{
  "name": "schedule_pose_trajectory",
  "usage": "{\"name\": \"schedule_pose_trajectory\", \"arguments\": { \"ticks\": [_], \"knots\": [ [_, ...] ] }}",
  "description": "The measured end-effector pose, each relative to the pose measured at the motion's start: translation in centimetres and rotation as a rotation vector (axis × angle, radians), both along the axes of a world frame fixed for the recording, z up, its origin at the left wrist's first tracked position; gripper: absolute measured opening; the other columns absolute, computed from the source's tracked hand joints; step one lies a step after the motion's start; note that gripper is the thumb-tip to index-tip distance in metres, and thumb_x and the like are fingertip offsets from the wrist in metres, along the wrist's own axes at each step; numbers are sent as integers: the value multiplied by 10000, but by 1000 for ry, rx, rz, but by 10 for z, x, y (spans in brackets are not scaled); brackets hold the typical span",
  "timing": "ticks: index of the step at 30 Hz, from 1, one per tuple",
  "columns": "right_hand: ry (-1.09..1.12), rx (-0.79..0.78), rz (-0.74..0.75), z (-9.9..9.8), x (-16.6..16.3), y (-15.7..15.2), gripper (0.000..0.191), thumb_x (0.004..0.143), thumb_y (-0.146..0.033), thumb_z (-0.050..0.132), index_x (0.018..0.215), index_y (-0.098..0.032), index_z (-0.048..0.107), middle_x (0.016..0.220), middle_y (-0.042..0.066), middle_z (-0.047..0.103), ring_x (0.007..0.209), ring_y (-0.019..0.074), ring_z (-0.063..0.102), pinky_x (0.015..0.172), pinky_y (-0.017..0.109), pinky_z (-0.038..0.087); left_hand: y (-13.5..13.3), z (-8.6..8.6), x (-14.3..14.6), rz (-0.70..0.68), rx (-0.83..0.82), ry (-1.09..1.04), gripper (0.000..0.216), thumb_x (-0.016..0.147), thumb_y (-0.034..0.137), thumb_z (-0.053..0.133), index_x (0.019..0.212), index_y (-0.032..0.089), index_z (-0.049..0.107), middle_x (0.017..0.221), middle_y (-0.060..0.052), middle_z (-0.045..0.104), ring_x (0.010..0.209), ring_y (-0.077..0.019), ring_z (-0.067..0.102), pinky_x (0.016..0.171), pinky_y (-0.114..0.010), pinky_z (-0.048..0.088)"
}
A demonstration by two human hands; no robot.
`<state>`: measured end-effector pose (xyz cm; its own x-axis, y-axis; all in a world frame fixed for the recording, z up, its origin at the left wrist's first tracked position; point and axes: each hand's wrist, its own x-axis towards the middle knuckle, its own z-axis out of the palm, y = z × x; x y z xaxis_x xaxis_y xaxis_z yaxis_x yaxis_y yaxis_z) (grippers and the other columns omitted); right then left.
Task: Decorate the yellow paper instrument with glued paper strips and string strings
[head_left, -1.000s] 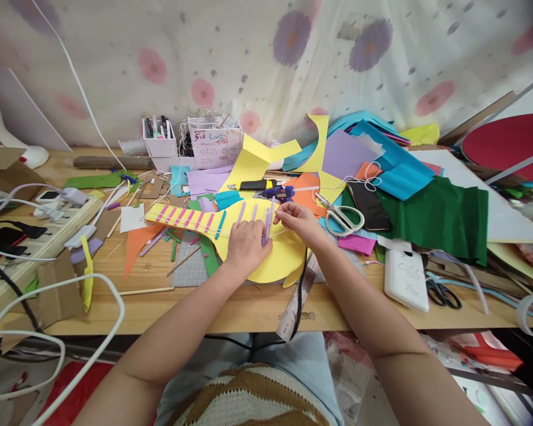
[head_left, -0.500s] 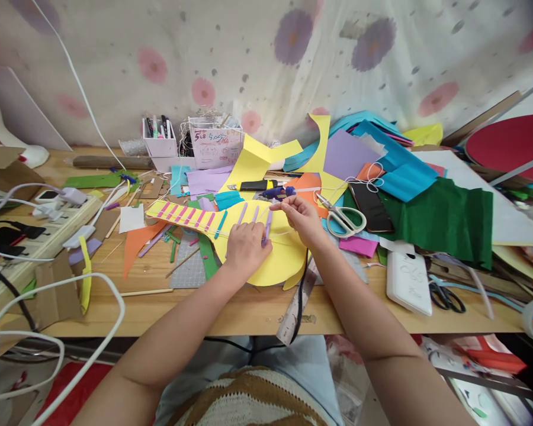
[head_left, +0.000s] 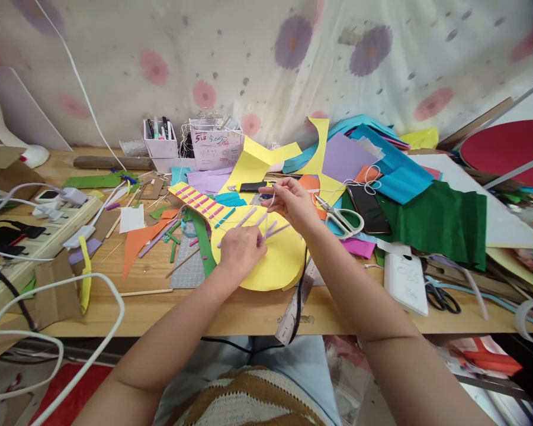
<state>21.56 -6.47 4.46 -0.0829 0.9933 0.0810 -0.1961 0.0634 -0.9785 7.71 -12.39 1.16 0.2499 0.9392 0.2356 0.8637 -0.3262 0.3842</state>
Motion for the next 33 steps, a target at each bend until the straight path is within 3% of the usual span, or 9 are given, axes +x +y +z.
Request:
{"name": "schedule_pose_trajectory", "arguments": {
  "ticks": [4, 6, 10, 13, 16, 20, 25, 29, 33],
  "knots": [
    [-50, -68, 35, 13, -5, 22, 290, 719, -211, 666, 811, -212, 391, 835, 5, 683, 637, 96, 655, 582, 230, 540, 5, 7, -11, -31, -122, -154, 45, 699, 228, 598, 697, 199, 634, 706, -28, 670, 679, -201, 609, 629, -313, 420],
    [-127, -87, 131, 18, 1, 34, 278, 698, -159, 677, 829, -204, 436, 822, 12, 684, 662, 110, 658, 606, 253, 549, 9, 11, -19, -110, -224, -283, 50, 685, 237, 606, 694, 196, 633, 706, -14, 672, 667, -179, 605, 625, -293, 429],
    [-440, -74, 421, 29, 27, 46, 171, 676, -216, 718, 784, -179, 591, 753, 43, 685, 684, 155, 647, 608, 293, 552, 20, 22, -43, -262, -412, -639, 83, 635, 239, 639, 653, 165, 607, 696, -21, 653, 654, -142, 587, 628, -258, 455],
    [-595, 70, 368, 33, 37, 39, 148, 652, -229, 735, 776, -185, 666, 824, 49, 689, 776, 191, 646, 654, 308, 552, 27, 27, -59, -319, -556, -925, 162, 600, 260, 680, 650, 151, 572, 623, -14, 612, 600, -128, 577, 610, -259, 460],
    [-462, 212, 319, 28, 27, 19, 313, 674, -214, 693, 984, -219, 653, 1101, 46, 645, 1047, 229, 586, 764, 328, 545, 31, 26, -65, -356, -667, -1108, 197, 615, 271, 686, 677, 150, 544, 594, 8, 581, 590, -126, 597, 648, -282, 480],
    [-195, 112, 571, 5, 0, -7, 548, 685, -236, 664, 1207, -259, 498, 1190, 57, 603, 1069, 221, 576, 710, 310, 548, 29, 21, -61, -307, -756, -1213, 198, 668, 269, 656, 716, 156, 501, 634, 17, 569, 558, -100, 577, 572, -252, 479],
    [-204, 46, 395, -23, -15, -21, 340, 770, -360, 605, 1070, -227, 516, 938, 26, 642, 806, 137, 610, 638, 248, 493, 27, 18, -54, -271, -776, -1215, 183, 722, 283, 623, 756, 153, 499, 655, 18, 543, 437, -27, 382, 358, -147, 220],
    [-449, 199, 239, -27, -19, -26, 214, 812, -406, 549, 797, -194, 573, 725, 7, 582, 630, 117, 521, 565, 247, 411, 27, 16, -51, -245, -777, -1263, 190, 729, 264, 633, 757, 153, 481, 636, 27, 504, 438, -14, 321, 380, -141, 183],
    [-699, 361, 79, -26, -21, -31, 181, 848, -336, 502, 787, -198, 602, 686, 13, 581, 594, 137, 498, 569, 273, 378, 30, 13, -47, -187, -754, -1320, 223, 719, 247, 652, 792, 159, 462, 604, 38, 493, 439, -20, 329, 399, -146, 192]
  ]
}}
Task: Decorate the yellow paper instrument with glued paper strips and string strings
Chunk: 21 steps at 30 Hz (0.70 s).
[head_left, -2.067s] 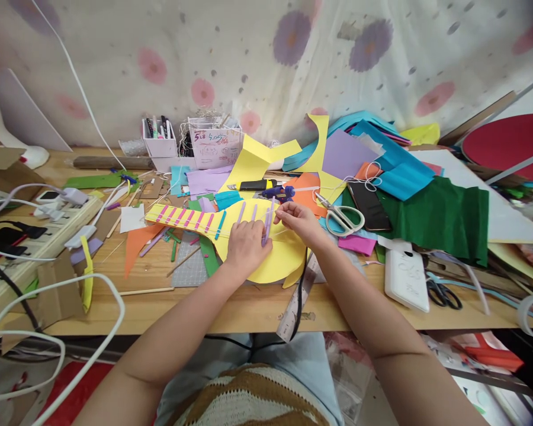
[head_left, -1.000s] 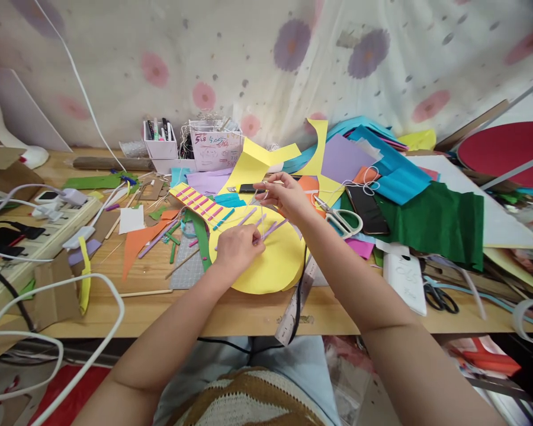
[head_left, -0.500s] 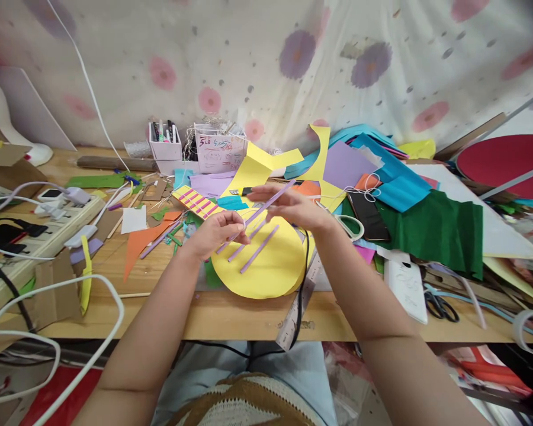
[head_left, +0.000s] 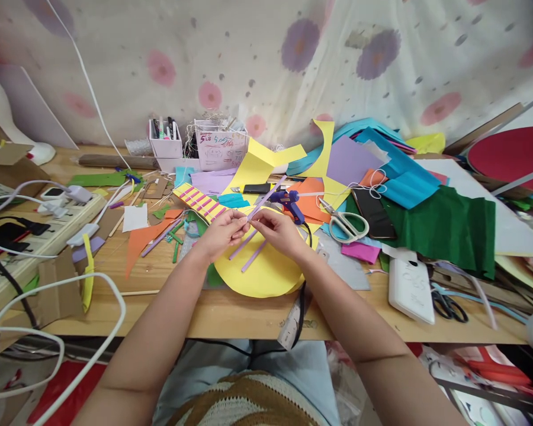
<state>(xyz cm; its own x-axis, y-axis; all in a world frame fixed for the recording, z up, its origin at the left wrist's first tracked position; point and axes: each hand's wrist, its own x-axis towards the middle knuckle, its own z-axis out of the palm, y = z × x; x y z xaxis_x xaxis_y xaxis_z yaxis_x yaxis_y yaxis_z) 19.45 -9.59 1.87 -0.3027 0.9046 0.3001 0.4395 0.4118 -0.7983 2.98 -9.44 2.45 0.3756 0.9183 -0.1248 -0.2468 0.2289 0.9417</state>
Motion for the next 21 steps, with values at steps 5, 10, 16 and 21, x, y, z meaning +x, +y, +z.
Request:
{"name": "schedule_pose_trajectory", "arguments": {
  "ticks": [5, 10, 16, 21],
  "knots": [
    [-262, 315, 49, -3, 1, 0, 185, 859, -190, 463, 838, -194, 647, 806, 46, 663, 736, 155, 574, 673, 265, 408, 2, -5, 3, 86, 64, 114, 235, 762, 265, 602, 863, 189, 404, 585, 60, 516, 406, -31, 333, 415, -157, 220],
    [-448, 500, 25, -3, 6, 0, 196, 848, -167, 489, 816, -198, 680, 797, 51, 664, 777, 157, 574, 627, 253, 369, -1, -13, 6, 234, 428, 546, 137, 812, 208, 512, 905, 208, 411, 645, 28, 577, 598, -121, 557, 567, -227, 392],
    [-479, 450, -151, 7, 11, -4, 196, 856, -270, 535, 806, -213, 716, 739, 33, 645, 716, 140, 563, 561, 258, 315, -10, -4, 7, 276, 695, 1047, 147, 841, 180, 475, 988, 189, 489, 874, -59, 666, 830, -216, 636, 705, -313, 442],
    [-471, 413, -248, 13, 15, -4, 181, 838, -312, 575, 805, -233, 734, 733, 48, 578, 752, 167, 513, 600, 277, 330, -15, 8, 4, 246, 703, 1202, 101, 846, 173, 470, 910, 181, 549, 893, -69, 678, 842, -228, 640, 711, -316, 450]
  ]
}}
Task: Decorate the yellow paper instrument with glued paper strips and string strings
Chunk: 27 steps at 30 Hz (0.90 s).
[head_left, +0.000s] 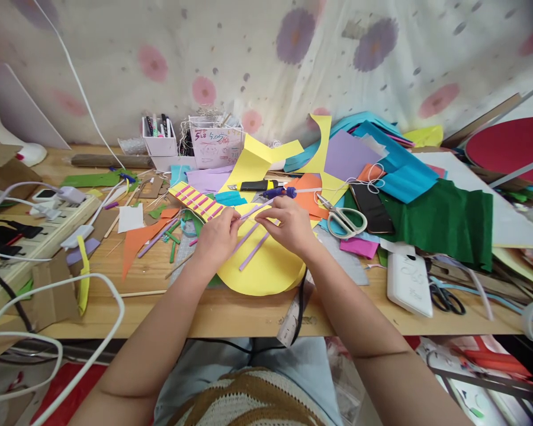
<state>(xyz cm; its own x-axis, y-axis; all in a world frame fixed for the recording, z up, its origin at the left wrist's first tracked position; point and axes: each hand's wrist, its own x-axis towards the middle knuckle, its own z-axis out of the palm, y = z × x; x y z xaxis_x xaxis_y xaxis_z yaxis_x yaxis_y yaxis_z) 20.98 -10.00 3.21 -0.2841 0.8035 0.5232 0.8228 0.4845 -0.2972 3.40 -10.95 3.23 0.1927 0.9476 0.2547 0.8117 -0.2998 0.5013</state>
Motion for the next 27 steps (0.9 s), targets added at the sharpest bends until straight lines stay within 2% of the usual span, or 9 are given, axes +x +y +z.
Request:
{"name": "schedule_pose_trajectory", "arguments": {
  "ticks": [5, 8, 11, 15, 18, 23, 25, 27],
  "knots": [
    [104, 23, -156, 2, 8, 5, 155, 800, -322, 619, 788, -231, 744, 768, 64, 491, 790, 197, 466, 625, 306, 360, 4, 3, -5, 90, -43, 194, 138, 851, 195, 455, 897, 174, 584, 840, -89, 682, 780, -255, 642, 644, -319, 426],
    [212, 9, -166, 2, 13, 9, 149, 791, -322, 624, 786, -237, 747, 752, 49, 440, 780, 193, 463, 652, 324, 390, 9, 7, -11, 109, -39, 281, 154, 836, 195, 452, 874, 178, 600, 790, -94, 674, 727, -265, 635, 609, -319, 405],
    [297, 70, -162, 1, 15, 12, 155, 795, -317, 616, 780, -232, 745, 744, 42, 409, 787, 197, 457, 696, 351, 405, 10, 18, -16, 64, -22, 329, 143, 808, 188, 462, 815, 183, 606, 736, -79, 662, 682, -247, 620, 589, -306, 387],
    [378, 186, -161, -2, 14, 16, 139, 800, -301, 617, 776, -241, 739, 758, 41, 412, 811, 200, 455, 746, 379, 399, 8, 41, -27, -38, -42, 249, 89, 746, 207, 511, 728, 187, 596, 700, -42, 651, 628, -189, 583, 555, -272, 368],
    [392, 221, -124, -3, 14, 20, 105, 785, -283, 640, 758, -255, 737, 787, 42, 447, 848, 204, 460, 791, 396, 391, 8, 52, -40, -132, -146, 101, 86, 707, 259, 548, 697, 185, 590, 694, -18, 648, 602, -151, 561, 535, -248, 372],
    [408, 169, -7, -3, 11, 22, 69, 759, -280, 673, 727, -262, 731, 806, 33, 488, 885, 201, 475, 824, 393, 395, 10, 50, -52, -357, -515, -50, 115, 663, 294, 574, 697, 185, 588, 628, -4, 642, 564, -129, 562, 509, -228, 388],
    [429, 137, 22, -3, 11, 22, 75, 764, -283, 667, 725, -265, 728, 796, 28, 493, 886, 197, 477, 825, 385, 402, 8, 49, -51, -356, -528, -22, 110, 656, 291, 578, 699, 190, 589, 635, 0, 648, 575, -136, 576, 500, -226, 387],
    [461, 98, 54, -2, 12, 21, 83, 770, -291, 659, 731, -262, 727, 790, 27, 501, 877, 191, 483, 818, 376, 411, 5, 49, -49, -278, -439, 0, 104, 653, 288, 585, 694, 193, 582, 644, 6, 649, 588, -141, 583, 488, -224, 381]
  ]
}}
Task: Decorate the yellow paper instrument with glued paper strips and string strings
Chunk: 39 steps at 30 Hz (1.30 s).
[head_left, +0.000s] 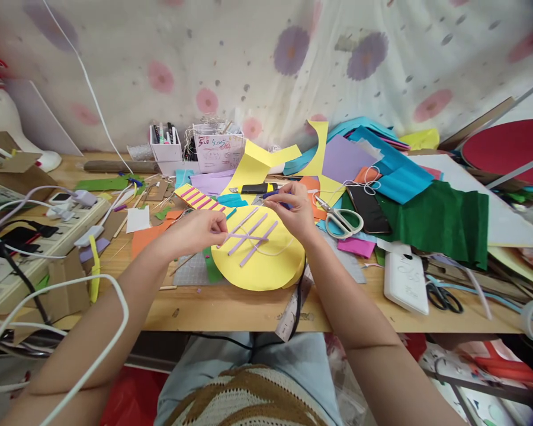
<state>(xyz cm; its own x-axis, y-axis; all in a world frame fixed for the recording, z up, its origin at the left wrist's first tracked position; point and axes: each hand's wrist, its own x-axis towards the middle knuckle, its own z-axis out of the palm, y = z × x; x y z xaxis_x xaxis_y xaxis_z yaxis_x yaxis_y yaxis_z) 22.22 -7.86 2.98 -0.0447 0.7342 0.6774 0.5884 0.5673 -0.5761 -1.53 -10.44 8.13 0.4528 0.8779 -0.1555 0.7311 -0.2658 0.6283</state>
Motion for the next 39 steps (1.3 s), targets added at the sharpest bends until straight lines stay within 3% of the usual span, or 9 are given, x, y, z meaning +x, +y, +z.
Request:
{"name": "schedule_pose_trajectory", "arguments": {
  "ticks": [6, 10, 14, 18, 20, 22, 24, 31, 39],
  "knots": [
    [189, -115, 109, 4, 3, -2, 170, 791, -378, 619, 785, -243, 723, 787, 29, 515, 833, 171, 517, 778, 348, 444, 1, -2, -1, 32, -10, -230, 119, 661, 283, 607, 673, 181, 546, 595, 1, 629, 568, -142, 596, 510, -233, 422],
    [263, -204, 266, 12, 4, -7, 233, 796, -437, 597, 782, -236, 713, 849, 34, 528, 887, 169, 545, 809, 345, 456, 15, -16, 0, 262, 221, -379, 120, 726, 290, 575, 751, 174, 561, 702, -34, 674, 688, -171, 646, 616, -269, 475],
    [8, -348, 554, 12, 7, -12, 193, 767, -401, 638, 766, -226, 720, 873, 33, 560, 871, 157, 569, 810, 329, 470, 28, -38, 11, 449, 459, -394, 106, 797, 271, 505, 835, 180, 546, 782, -40, 679, 779, -172, 650, 690, -284, 482],
    [-438, -518, 372, 11, 15, -18, 118, 755, -290, 648, 807, -222, 729, 963, 51, 640, 900, 185, 601, 812, 337, 475, 31, -64, 24, 418, 400, -555, 96, 810, 266, 488, 840, 178, 510, 752, -28, 645, 757, -152, 638, 683, -269, 480],
    [-522, -533, 209, 13, 18, -22, 290, 702, -307, 699, 985, -244, 703, 1141, 67, 619, 1020, 234, 586, 842, 369, 475, 30, -73, 29, 379, 361, -647, 89, 803, 265, 499, 820, 177, 498, 732, -25, 631, 727, -141, 627, 671, -260, 476],
    [-445, -507, 121, 15, 16, -25, 516, 663, -365, 730, 1155, -252, 623, 1265, 81, 561, 1146, 268, 526, 913, 410, 449, 27, -78, 34, 351, 351, -707, 94, 799, 269, 512, 803, 177, 491, 715, -19, 616, 704, -132, 614, 664, -254, 471],
    [-240, -522, 113, 15, 7, -25, 509, 691, -416, 698, 1156, -228, 611, 1240, 88, 581, 1150, 259, 527, 945, 418, 434, 22, -79, 38, 317, 337, -734, 102, 804, 277, 516, 809, 179, 490, 714, -14, 608, 699, -127, 610, 658, -249, 470],
    [632, -776, 453, -8, -42, -17, 388, 726, -527, 599, 941, -204, 594, 976, 61, 636, 871, 172, 601, 590, 262, 513, 8, -72, 43, 224, 345, -609, 116, 842, 299, 495, 857, 190, 530, 808, -30, 655, 773, -147, 639, 680, -258, 484],
    [690, -765, 326, -19, -55, -14, 409, 708, -577, 582, 658, -190, 459, 576, -53, 428, 494, 59, 366, 482, 221, 313, 3, -73, 46, 280, 500, -355, 127, 845, 300, 506, 885, 198, 572, 882, -47, 683, 780, -160, 651, 690, -262, 482]
  ]
}}
